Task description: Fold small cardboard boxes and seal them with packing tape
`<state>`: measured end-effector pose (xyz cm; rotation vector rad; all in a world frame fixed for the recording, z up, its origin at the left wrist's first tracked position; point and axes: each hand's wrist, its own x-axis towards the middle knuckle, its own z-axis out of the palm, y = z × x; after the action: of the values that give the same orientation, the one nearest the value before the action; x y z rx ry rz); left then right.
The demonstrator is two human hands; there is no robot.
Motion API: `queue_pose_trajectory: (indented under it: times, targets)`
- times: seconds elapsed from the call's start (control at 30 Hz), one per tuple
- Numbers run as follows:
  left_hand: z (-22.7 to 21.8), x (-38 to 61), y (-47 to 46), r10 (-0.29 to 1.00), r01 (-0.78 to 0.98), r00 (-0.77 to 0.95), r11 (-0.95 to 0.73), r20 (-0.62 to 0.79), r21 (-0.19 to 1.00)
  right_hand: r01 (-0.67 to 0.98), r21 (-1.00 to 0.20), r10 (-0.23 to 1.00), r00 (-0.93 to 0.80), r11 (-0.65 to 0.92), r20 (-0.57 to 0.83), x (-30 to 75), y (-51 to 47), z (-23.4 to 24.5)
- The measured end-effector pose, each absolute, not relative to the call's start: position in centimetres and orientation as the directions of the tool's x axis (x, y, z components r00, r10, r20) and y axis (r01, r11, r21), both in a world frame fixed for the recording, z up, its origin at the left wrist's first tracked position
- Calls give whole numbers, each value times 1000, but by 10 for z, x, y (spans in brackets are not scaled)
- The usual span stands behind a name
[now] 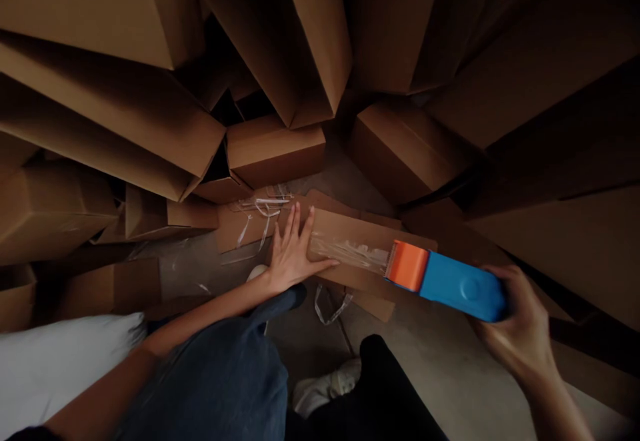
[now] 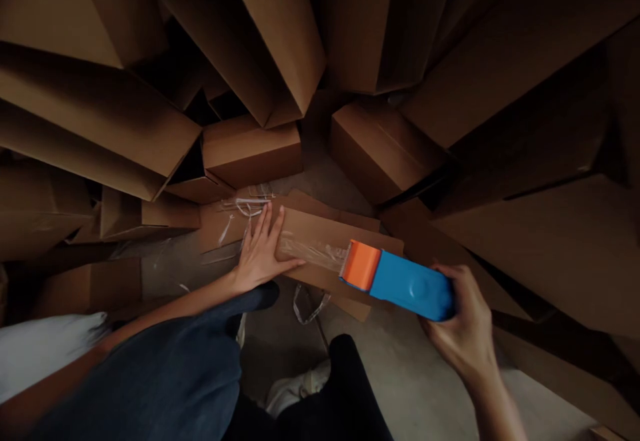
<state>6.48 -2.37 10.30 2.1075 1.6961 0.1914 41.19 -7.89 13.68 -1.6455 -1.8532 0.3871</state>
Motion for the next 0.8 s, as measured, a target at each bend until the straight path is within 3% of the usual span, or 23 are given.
queue_pose_trajectory:
  times: [0.17, 0.53, 0.8]
  targets:
    - [101, 64, -24, 961, 901, 249, -184, -122, 393, 757, -615, 961, -62, 222, 271, 411, -76, 134]
    - [100, 62, -23, 958, 850, 280, -213, -69, 482, 734, -648, 942, 32, 205, 333, 410, -80, 119]
    - [92, 53, -20, 920, 656, 378, -188, -103, 731, 736, -639, 919, 59, 225, 390, 410, -82, 112]
